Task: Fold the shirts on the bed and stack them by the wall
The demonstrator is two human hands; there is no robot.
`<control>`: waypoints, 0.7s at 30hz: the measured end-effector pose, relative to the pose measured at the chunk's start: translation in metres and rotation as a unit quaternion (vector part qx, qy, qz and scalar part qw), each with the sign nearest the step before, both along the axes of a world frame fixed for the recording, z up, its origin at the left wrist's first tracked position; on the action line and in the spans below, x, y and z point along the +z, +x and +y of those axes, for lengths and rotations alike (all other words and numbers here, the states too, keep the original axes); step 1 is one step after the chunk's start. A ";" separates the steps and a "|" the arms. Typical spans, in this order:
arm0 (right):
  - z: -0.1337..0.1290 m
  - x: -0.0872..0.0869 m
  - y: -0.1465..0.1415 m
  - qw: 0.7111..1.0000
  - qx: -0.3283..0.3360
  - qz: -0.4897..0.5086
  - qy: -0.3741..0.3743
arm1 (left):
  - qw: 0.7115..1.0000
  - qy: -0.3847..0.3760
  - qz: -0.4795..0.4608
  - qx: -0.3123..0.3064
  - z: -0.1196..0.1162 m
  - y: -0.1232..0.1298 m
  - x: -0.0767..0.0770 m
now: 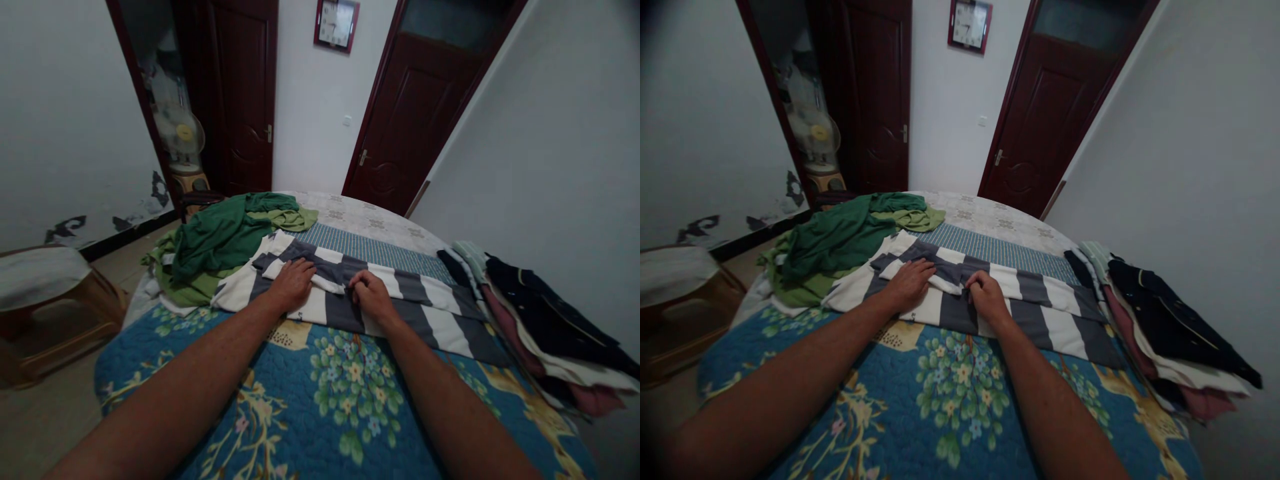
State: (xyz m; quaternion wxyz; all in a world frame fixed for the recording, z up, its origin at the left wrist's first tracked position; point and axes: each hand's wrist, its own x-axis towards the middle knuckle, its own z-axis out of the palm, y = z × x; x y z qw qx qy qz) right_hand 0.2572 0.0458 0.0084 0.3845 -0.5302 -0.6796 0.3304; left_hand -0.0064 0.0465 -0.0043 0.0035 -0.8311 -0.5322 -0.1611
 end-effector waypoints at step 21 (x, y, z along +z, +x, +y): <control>-0.016 -0.004 -0.010 0.947 0.028 -0.298 0.120 | 0.988 -0.048 0.002 0.145 -0.007 -0.008 0.010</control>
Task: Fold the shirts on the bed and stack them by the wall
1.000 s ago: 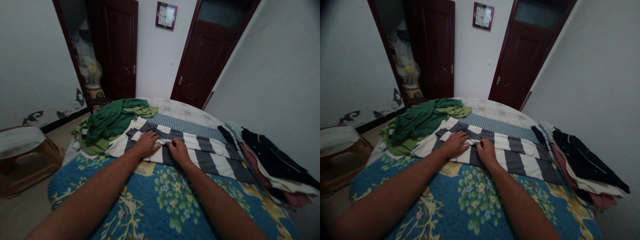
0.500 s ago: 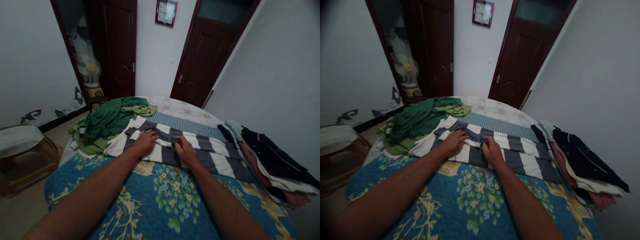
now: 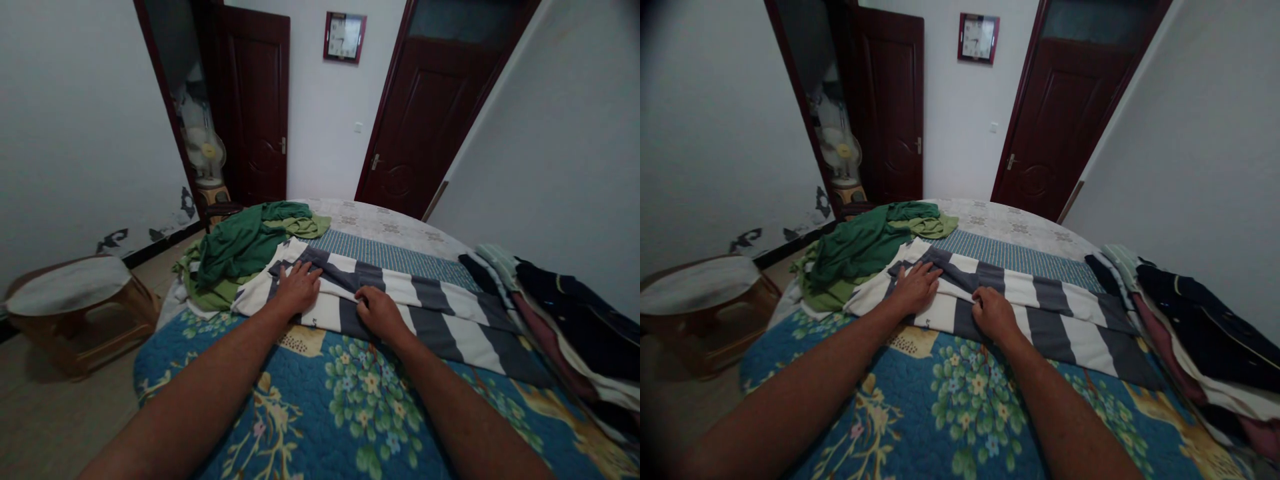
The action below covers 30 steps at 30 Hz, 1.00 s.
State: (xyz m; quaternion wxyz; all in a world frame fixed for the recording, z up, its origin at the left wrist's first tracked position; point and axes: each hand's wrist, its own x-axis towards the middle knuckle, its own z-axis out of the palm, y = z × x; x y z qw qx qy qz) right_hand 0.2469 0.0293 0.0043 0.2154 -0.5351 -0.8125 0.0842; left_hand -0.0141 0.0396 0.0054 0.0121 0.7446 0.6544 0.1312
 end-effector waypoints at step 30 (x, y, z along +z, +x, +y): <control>0.003 -0.011 -0.005 0.994 -0.066 -0.082 0.034 | 0.985 0.049 0.010 0.164 0.001 -0.039 0.020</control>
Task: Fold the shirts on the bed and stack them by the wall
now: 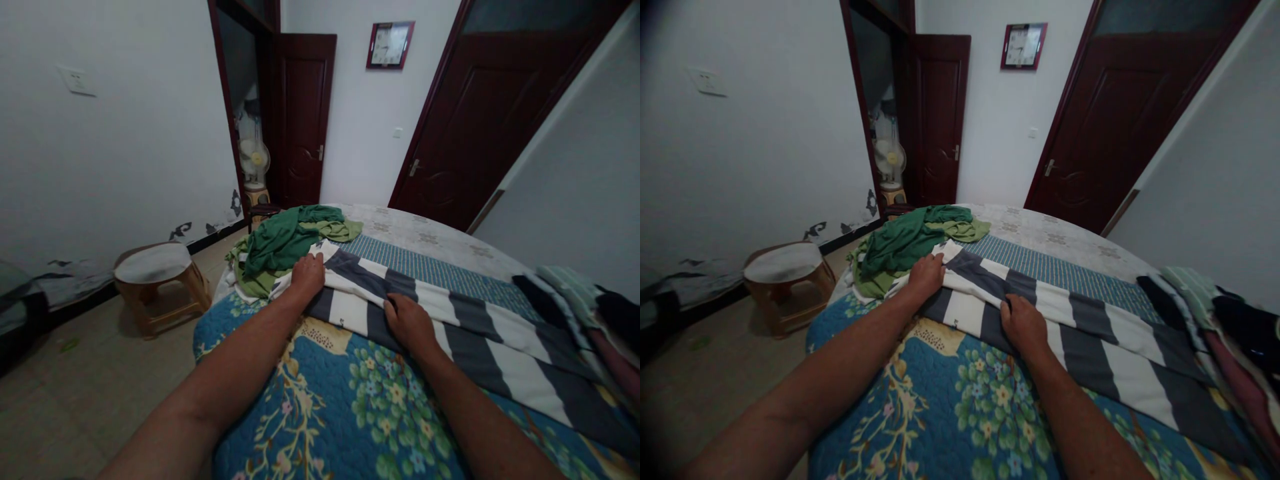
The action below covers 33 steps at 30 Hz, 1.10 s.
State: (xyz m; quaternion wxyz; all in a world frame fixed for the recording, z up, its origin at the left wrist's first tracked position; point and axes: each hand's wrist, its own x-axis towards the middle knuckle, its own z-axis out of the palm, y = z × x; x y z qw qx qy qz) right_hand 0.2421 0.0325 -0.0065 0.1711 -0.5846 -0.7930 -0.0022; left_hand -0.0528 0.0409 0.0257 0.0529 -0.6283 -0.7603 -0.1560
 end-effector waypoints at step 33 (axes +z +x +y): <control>-0.006 0.012 -0.008 0.999 -0.027 0.034 -0.017 | 0.966 -0.009 0.033 -0.256 0.009 0.043 -0.011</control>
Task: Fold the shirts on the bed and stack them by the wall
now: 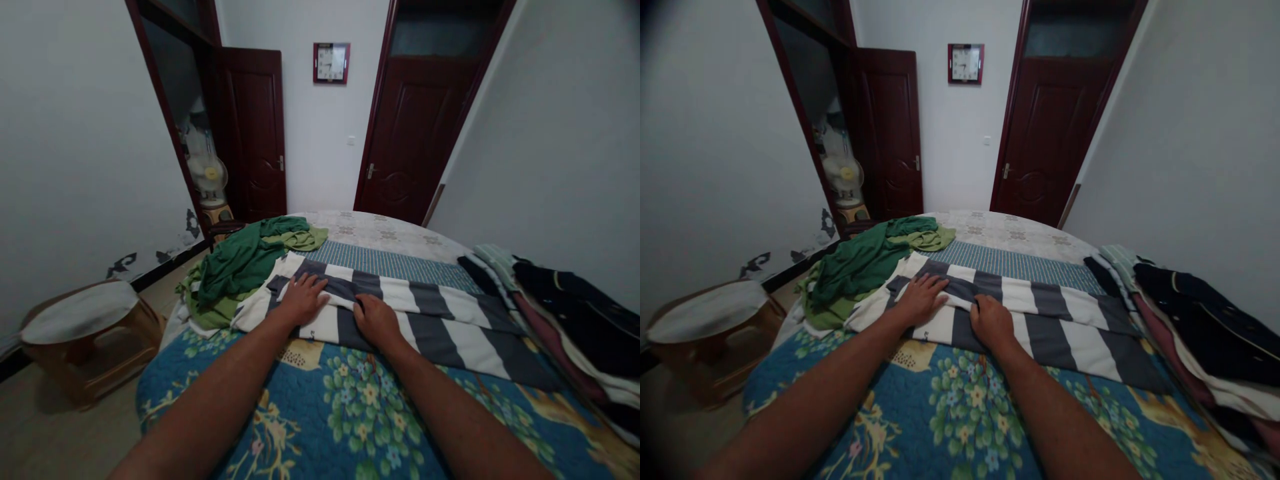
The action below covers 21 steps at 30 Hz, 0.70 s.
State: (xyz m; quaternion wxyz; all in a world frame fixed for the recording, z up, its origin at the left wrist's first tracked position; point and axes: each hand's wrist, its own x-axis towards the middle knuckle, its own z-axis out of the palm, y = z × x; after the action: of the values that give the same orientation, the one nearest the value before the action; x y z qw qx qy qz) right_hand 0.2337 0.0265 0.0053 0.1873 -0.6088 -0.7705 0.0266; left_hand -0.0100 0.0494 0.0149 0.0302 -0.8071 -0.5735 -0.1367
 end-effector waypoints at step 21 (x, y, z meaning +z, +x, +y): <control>-0.001 -0.014 -0.006 0.974 0.175 -0.004 0.147 | 0.999 -0.005 0.028 0.026 0.046 -0.004 0.009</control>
State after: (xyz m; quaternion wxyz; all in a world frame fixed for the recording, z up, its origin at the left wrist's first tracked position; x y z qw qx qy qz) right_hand 0.2281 0.0252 -0.0082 0.2644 -0.4307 -0.8610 -0.0571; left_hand -0.0139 0.0953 0.0240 0.0460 -0.7957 -0.5938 -0.1102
